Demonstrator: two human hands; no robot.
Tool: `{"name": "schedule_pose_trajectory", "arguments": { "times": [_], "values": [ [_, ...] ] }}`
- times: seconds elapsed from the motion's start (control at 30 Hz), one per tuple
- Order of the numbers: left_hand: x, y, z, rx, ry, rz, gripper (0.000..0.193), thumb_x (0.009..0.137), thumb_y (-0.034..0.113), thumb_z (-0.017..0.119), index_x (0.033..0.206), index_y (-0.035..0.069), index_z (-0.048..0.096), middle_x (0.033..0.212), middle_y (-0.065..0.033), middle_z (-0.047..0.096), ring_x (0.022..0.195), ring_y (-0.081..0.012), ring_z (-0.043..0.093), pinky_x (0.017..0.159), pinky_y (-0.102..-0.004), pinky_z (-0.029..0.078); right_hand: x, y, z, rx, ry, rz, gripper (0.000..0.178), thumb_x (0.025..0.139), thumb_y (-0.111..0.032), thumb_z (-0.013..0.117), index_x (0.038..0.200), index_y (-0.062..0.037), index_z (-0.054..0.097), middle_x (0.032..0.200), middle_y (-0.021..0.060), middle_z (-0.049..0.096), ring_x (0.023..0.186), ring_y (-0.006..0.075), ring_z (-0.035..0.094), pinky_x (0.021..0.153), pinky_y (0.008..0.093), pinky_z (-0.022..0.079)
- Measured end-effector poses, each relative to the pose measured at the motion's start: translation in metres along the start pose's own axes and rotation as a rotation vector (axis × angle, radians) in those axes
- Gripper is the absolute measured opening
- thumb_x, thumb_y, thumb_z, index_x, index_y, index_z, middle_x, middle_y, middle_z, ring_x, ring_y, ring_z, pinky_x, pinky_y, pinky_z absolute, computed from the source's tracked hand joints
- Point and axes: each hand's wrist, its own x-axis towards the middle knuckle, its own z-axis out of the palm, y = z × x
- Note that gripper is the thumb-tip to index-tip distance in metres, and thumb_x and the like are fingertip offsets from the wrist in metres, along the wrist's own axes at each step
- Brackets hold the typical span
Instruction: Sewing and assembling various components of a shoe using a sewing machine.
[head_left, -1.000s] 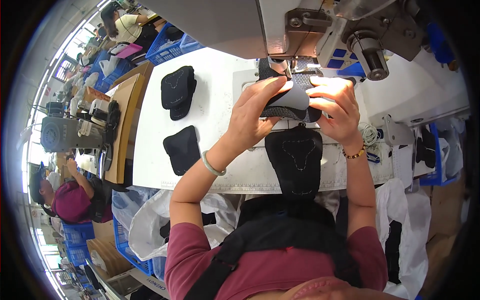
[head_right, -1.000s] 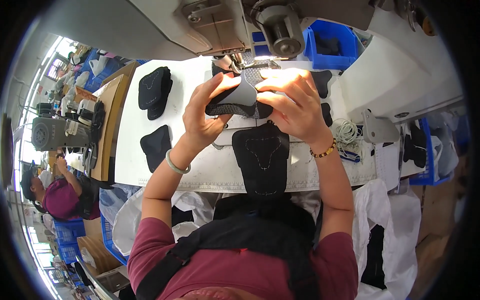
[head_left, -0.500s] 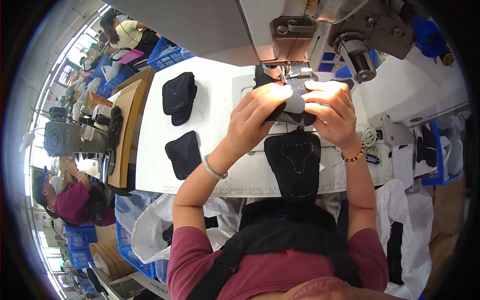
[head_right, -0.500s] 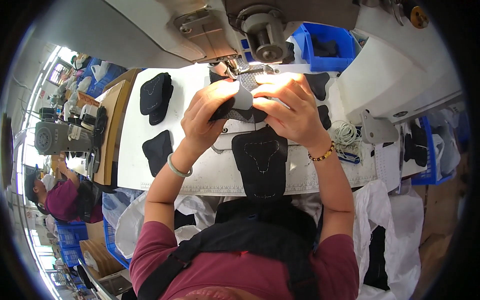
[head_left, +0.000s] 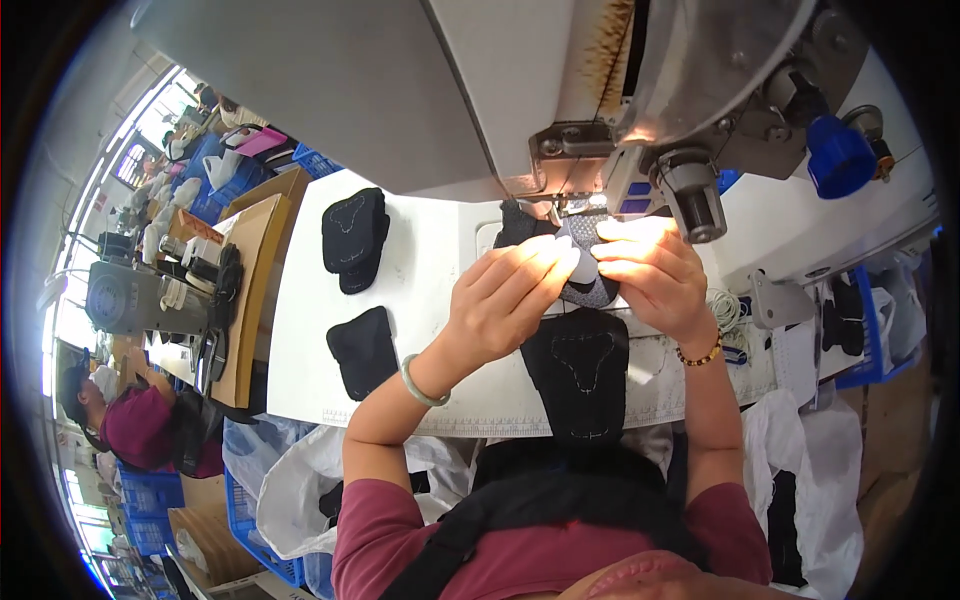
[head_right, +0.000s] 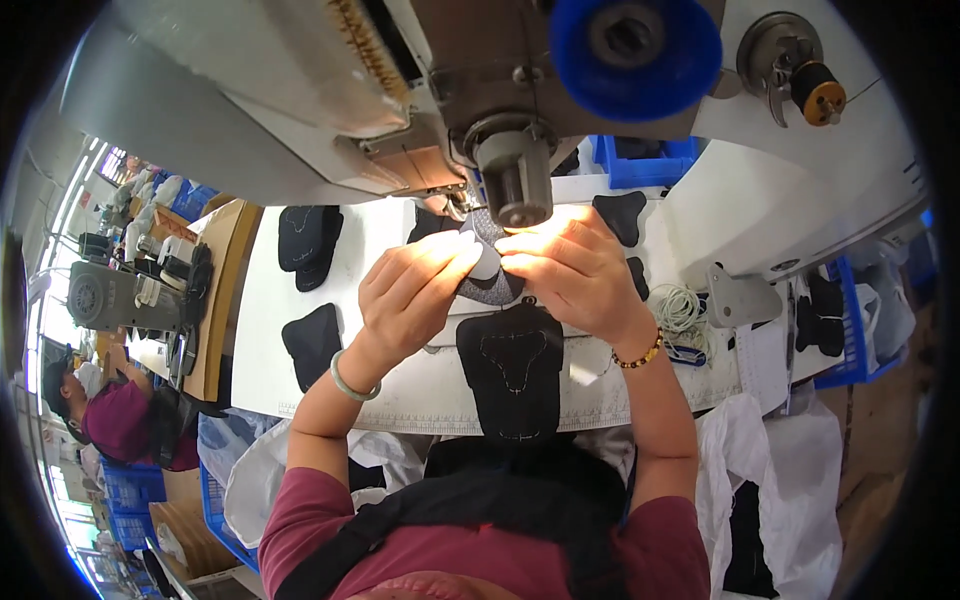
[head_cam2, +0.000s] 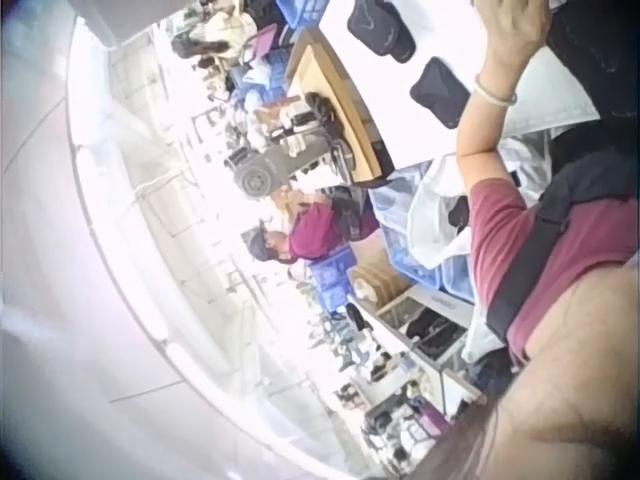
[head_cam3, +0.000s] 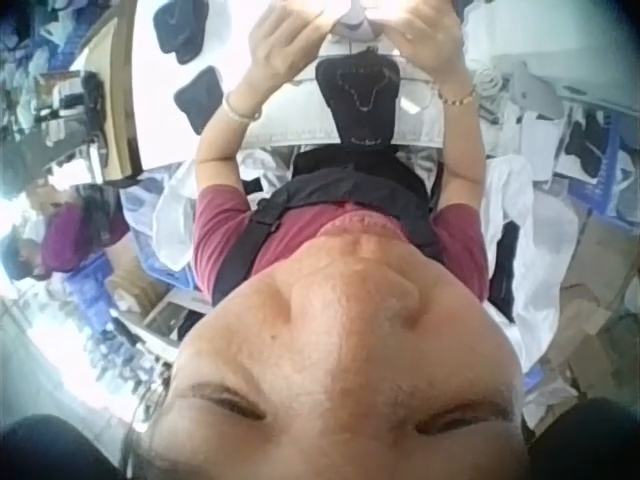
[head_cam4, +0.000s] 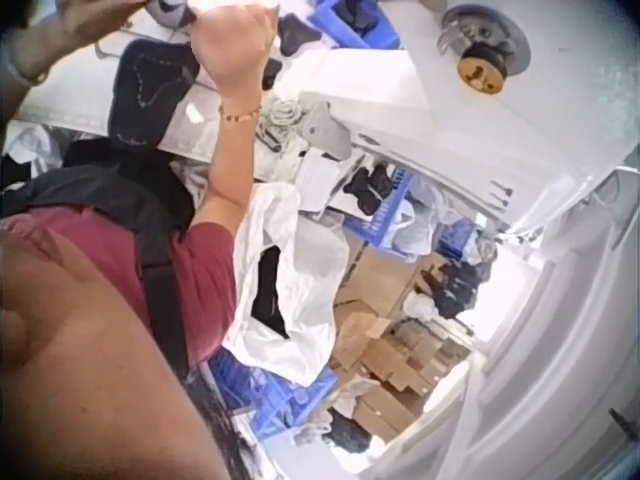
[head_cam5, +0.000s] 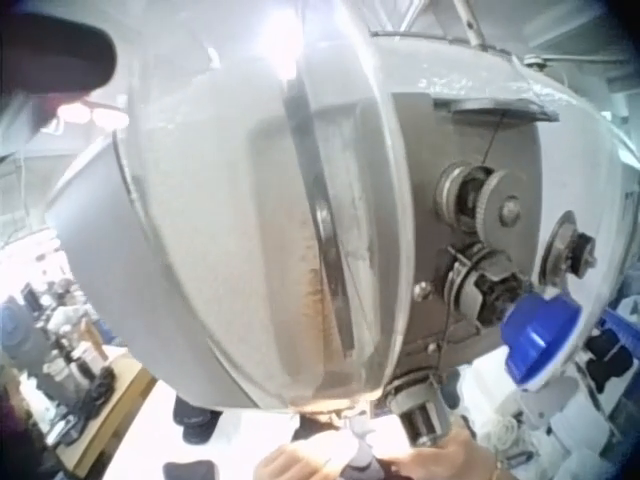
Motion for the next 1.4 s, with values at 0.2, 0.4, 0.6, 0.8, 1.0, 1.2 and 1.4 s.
{"name": "schedule_pose_trajectory", "arguments": {
  "times": [0.2, 0.4, 0.6, 0.8, 1.0, 1.2, 1.4],
  "values": [
    [0.006, -0.005, 0.001, -0.044, 0.001, -0.023, 0.028, 0.070, 0.004, 0.059, 0.097, 0.001, 0.064, 0.095, -0.0077, 0.063, 0.088, -0.0211, 0.062, 0.073, -0.0302, 0.050, 0.001, 0.004, -0.001, -0.024, -0.012, 0.007, 0.016, 0.071, -0.005, 0.066, 0.086, -0.0082, 0.065, 0.096, 0.0009, 0.067, 0.077, 0.0159, 0.057, 0.077, 0.0345, 0.043],
    [0.010, -0.008, 0.001, -0.061, 0.000, -0.054, 0.029, 0.062, -0.003, 0.066, 0.091, 0.002, 0.065, 0.091, -0.0066, 0.061, 0.084, -0.0222, 0.061, 0.069, -0.0305, 0.050, 0.005, 0.002, 0.001, -0.041, -0.018, 0.040, 0.014, 0.072, -0.003, 0.066, 0.085, -0.0078, 0.065, 0.095, -0.0002, 0.066, 0.079, 0.0146, 0.057, 0.077, 0.0328, 0.043],
    [0.011, -0.013, -0.002, -0.134, -0.070, -0.074, 0.037, 0.061, -0.006, 0.062, 0.097, 0.002, 0.061, 0.092, -0.0074, 0.055, 0.092, -0.0238, 0.058, 0.076, -0.0341, 0.048, 0.009, -0.010, 0.002, -0.144, -0.041, 0.022, 0.016, 0.070, -0.001, 0.066, 0.085, -0.0064, 0.066, 0.096, 0.0031, 0.067, 0.096, 0.0195, 0.061, 0.081, 0.0343, 0.042],
    [-0.001, -0.026, 0.009, -0.207, 0.010, -0.085, 0.038, 0.060, -0.009, 0.061, 0.097, 0.001, 0.062, 0.096, -0.0088, 0.059, 0.095, -0.0262, 0.059, 0.078, -0.0353, 0.050, 0.013, -0.023, 0.012, -0.289, -0.001, 0.008, 0.018, 0.071, -0.008, 0.065, 0.090, -0.0081, 0.065, 0.095, -0.0021, 0.062, 0.093, 0.0139, 0.059, 0.077, 0.0311, 0.042],
    [-0.002, -0.035, 0.025, -0.288, 0.170, -0.156, 0.031, 0.060, -0.010, 0.065, 0.089, 0.001, 0.064, 0.092, -0.0096, 0.065, 0.088, -0.0273, 0.063, 0.074, -0.0332, 0.053, 0.012, -0.026, 0.021, -0.339, 0.028, 0.057, 0.022, 0.072, -0.008, 0.065, 0.094, -0.0089, 0.065, 0.097, -0.0021, 0.060, 0.092, 0.0134, 0.058, 0.078, 0.0307, 0.040],
    [-0.005, -0.038, 0.028, -0.336, 0.172, -0.240, 0.030, 0.059, -0.012, 0.064, 0.086, 0.001, 0.065, 0.091, -0.0108, 0.065, 0.084, -0.0279, 0.063, 0.071, -0.0329, 0.053, 0.011, -0.023, 0.027, -0.332, 0.078, 0.100, 0.022, 0.074, -0.009, 0.067, 0.097, -0.0103, 0.066, 0.098, -0.0021, 0.059, 0.087, 0.0140, 0.057, 0.078, 0.0330, 0.040],
    [-0.012, -0.042, 0.029, -0.332, 0.169, -0.260, 0.027, 0.064, -0.013, 0.063, 0.086, 0.002, 0.067, 0.091, -0.0108, 0.066, 0.082, -0.0253, 0.064, 0.067, -0.0297, 0.053, 0.009, -0.018, 0.029, -0.295, 0.095, 0.115, 0.025, 0.076, -0.015, 0.070, 0.100, -0.0118, 0.064, 0.099, -0.0018, 0.059, 0.085, 0.0153, 0.057, 0.082, 0.0376, 0.040]
  ]
}}
